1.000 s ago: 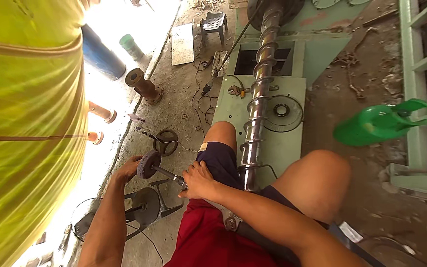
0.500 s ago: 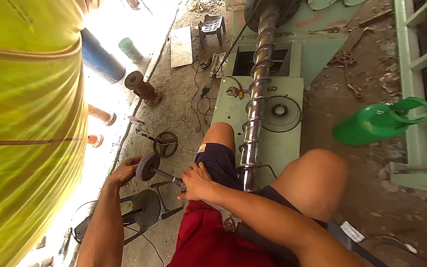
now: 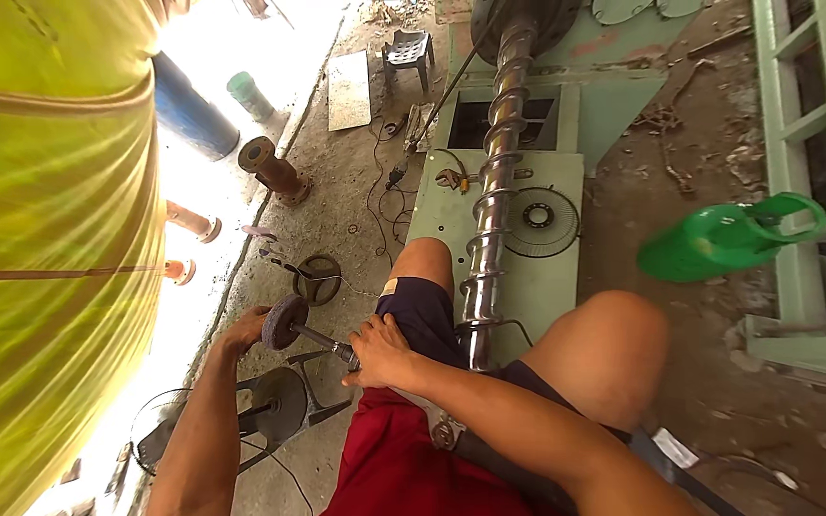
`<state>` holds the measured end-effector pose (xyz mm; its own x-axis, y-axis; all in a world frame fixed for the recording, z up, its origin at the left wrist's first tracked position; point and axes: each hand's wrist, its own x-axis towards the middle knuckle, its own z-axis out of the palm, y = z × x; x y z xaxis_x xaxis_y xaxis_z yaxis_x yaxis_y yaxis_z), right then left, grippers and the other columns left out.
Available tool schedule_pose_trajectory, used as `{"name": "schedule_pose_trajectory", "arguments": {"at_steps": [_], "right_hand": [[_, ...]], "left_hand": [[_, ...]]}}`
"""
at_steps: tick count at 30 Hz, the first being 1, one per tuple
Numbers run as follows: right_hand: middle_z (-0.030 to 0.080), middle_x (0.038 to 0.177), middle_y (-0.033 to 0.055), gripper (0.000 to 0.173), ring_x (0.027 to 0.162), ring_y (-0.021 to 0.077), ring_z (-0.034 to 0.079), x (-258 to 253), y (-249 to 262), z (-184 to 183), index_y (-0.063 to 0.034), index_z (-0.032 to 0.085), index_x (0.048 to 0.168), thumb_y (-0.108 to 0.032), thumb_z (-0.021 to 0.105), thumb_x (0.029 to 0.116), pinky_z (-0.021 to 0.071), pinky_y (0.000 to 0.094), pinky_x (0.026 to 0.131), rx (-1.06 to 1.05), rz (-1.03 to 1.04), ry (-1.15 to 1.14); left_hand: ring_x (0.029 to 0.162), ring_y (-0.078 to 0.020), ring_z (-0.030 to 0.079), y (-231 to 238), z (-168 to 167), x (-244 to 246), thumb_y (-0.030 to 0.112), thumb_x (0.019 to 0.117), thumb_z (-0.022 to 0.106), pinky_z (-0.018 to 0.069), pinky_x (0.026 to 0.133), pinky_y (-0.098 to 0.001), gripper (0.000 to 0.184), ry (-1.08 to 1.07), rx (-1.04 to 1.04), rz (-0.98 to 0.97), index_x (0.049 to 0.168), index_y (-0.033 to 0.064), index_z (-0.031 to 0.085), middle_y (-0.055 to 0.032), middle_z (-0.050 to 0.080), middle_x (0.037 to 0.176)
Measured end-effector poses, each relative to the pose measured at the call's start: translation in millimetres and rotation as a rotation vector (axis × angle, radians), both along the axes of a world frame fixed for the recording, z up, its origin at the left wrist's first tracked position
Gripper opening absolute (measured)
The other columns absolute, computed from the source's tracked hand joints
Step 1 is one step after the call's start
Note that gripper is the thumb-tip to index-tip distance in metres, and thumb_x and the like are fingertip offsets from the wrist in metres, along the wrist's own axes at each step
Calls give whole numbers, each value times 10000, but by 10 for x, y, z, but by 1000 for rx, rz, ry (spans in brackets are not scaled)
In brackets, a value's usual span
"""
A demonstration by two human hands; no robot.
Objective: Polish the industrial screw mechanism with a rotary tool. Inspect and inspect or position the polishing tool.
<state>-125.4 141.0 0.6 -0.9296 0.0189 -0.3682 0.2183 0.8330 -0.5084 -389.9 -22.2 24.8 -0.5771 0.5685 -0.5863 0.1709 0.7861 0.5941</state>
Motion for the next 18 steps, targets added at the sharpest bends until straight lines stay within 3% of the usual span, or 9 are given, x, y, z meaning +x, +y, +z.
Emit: {"name": "schedule_pose_trajectory", "arguments": {"at_steps": [4, 8, 11, 15, 18], "right_hand": [[601, 1341, 197, 860, 1311, 400, 499, 2, -1, -2, -56, 585, 1369, -733, 648, 843, 346, 629, 1081, -1, 1, -1], [610, 1316, 201, 844, 1287, 402, 513, 8, 7, -4, -52, 599, 1346, -726, 656, 843, 356, 623, 1074, -2, -7, 16], [607, 1328, 194, 857, 1293, 395, 509, 7, 2, -11, -63, 592, 1365, -738, 649, 839, 354, 619, 1075, 8, 0, 10], [608, 1330, 192, 861, 1299, 392, 509, 11, -6, -10, -64, 595, 1361, -743, 648, 835, 355, 617, 1078, 8, -3, 8], [605, 1334, 197, 869, 1302, 394, 508, 16, -3, 5, -53, 593, 1358, -745, 646, 836, 348, 619, 1084, 5, -1, 6]], "left_hand": [[897, -77, 682, -47, 42, -14, 278, 1065, 526, 587, 826, -312, 266, -63, 92, 12, 1175, 98, 687, -14, 721, 1015], [831, -107, 706, -126, 68, -35, 103, 1048, 503, 609, 764, -292, 175, -185, 241, 83, 1085, 72, 671, -36, 731, 938], [840, -114, 711, -176, 66, -43, 43, 1034, 519, 612, 774, -296, 161, -210, 269, 92, 1086, 56, 671, -48, 736, 955], [802, -75, 690, -129, 53, -12, 128, 1054, 543, 596, 748, -272, 150, -118, 175, 71, 1073, 74, 682, -5, 724, 913], [775, -75, 671, -46, 54, 20, 279, 1094, 512, 586, 738, -291, 281, -9, 69, 143, 1093, 59, 686, -15, 703, 894]]}}
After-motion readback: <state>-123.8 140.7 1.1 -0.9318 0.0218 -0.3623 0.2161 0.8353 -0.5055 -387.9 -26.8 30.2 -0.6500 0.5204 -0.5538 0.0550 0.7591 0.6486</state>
